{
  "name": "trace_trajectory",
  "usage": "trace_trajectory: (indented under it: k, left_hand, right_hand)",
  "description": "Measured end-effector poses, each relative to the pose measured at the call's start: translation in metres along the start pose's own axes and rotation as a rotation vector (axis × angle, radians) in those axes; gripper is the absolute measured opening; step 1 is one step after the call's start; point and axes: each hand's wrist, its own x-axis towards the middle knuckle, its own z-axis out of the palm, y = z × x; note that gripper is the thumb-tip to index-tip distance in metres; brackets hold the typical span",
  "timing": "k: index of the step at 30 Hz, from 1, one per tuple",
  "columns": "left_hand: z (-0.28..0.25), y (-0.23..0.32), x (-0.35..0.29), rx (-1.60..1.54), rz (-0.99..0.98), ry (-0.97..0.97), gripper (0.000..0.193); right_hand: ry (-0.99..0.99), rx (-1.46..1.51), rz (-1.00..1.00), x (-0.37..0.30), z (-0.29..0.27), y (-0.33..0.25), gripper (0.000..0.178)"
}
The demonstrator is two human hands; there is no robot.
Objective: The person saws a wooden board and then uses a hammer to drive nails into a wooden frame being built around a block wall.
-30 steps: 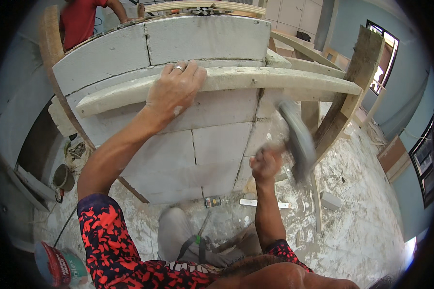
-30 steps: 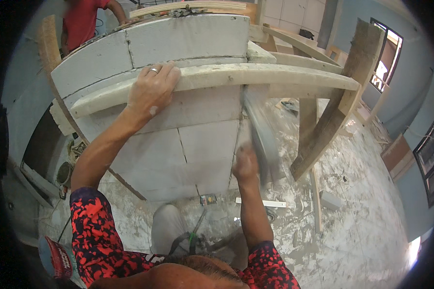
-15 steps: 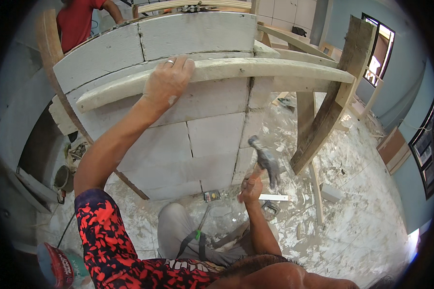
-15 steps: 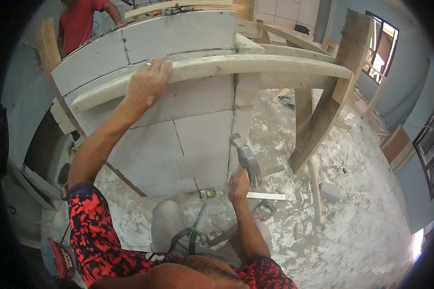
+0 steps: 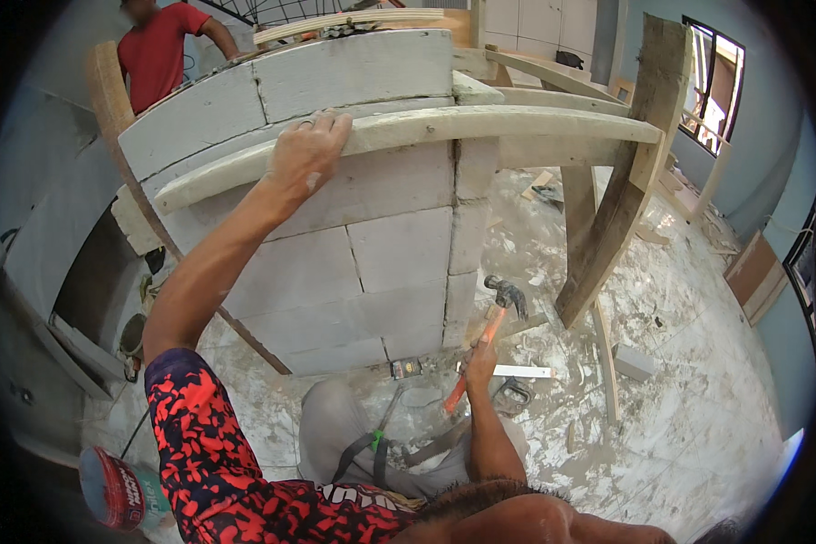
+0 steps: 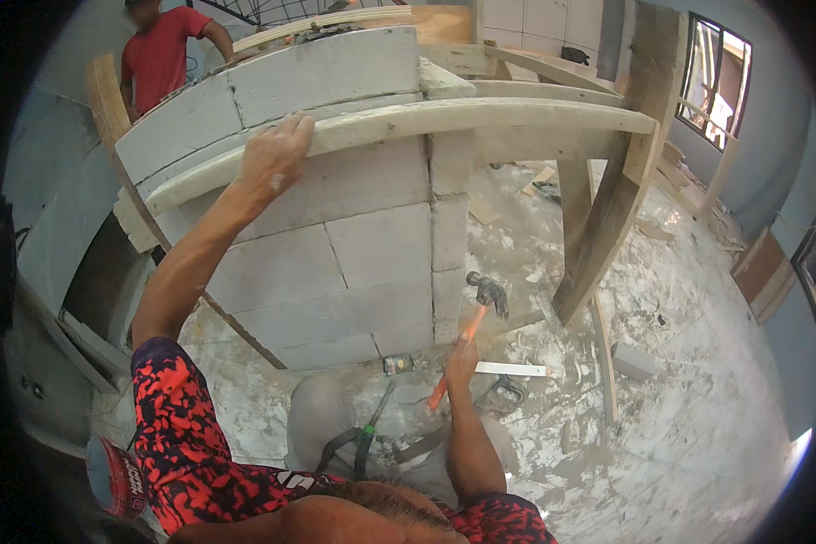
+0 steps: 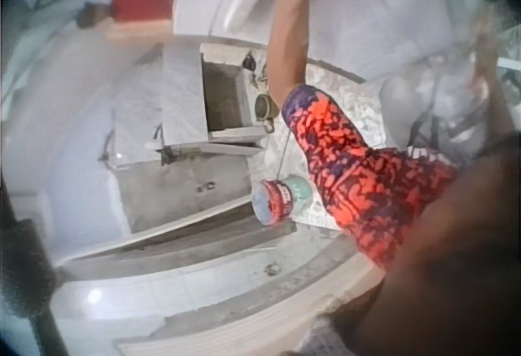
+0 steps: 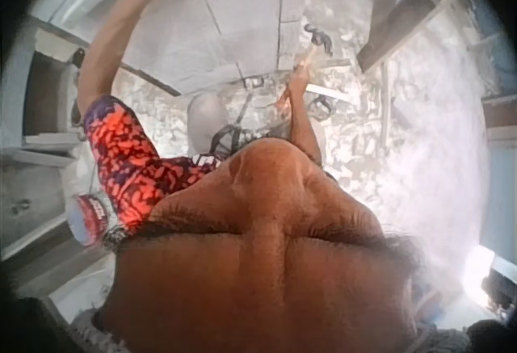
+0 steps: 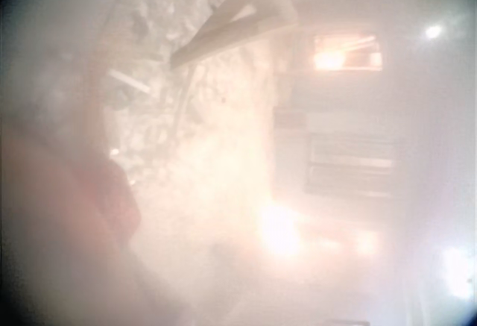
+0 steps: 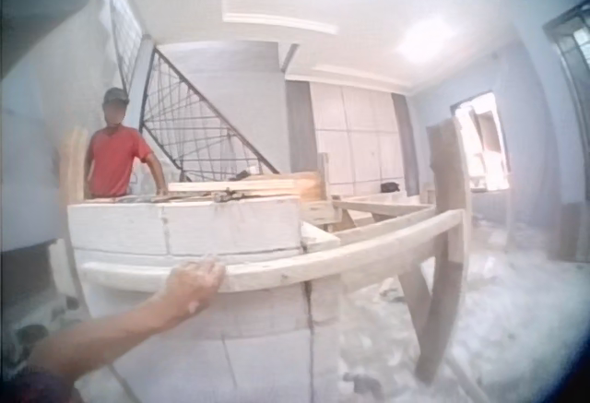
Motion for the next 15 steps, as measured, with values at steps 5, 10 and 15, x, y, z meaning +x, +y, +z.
trace_trajectory:
  k: [5,10,15]
  left_hand:
    - [0.001,0.001,0.001,-0.016,-0.029,-0.027,0.025]
    - [0.000,0.001,0.000,-0.059,-0.047,-0.037,0.023]
    - [0.001,0.003,0.007,-0.055,-0.034,-0.150,0.023]
  right_hand:
    - [0.001,0.116,0.059,-0.005,0.000,-0.002,0.047]
    - [0.014,0.118,0.097,-0.005,0.001,-0.006,0.047]
    - [0.004,0.088,0.004,0.002,0.000,0.012,0.046]
